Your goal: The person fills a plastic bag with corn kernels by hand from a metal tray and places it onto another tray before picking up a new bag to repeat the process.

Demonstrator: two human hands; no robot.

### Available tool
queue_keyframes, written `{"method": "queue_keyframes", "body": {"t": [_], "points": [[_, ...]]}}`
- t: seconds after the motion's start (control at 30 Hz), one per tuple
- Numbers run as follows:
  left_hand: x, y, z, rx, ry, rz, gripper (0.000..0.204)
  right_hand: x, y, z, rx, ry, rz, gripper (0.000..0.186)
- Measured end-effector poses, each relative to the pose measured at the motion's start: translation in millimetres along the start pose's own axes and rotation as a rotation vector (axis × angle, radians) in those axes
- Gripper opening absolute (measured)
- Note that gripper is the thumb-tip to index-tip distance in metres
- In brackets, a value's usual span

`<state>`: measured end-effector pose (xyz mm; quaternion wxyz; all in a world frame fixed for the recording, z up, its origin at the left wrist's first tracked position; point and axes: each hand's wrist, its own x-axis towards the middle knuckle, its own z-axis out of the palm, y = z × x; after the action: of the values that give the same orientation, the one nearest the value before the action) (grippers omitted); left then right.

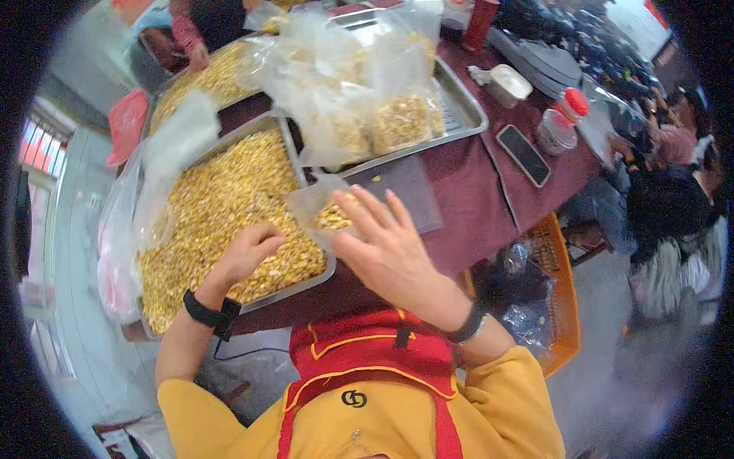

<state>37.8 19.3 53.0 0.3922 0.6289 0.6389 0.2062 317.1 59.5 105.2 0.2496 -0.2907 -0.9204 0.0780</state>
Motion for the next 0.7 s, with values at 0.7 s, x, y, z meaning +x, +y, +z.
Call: {"method": "queue_keyframes", "body": {"t": [0.7], "points": [[11.0,128.3,-23.2,-0.360,0.248,0.254,0.016,-1.7,-2.1,-1.8,-0.007,-0.006,0.024,0.013]]}}
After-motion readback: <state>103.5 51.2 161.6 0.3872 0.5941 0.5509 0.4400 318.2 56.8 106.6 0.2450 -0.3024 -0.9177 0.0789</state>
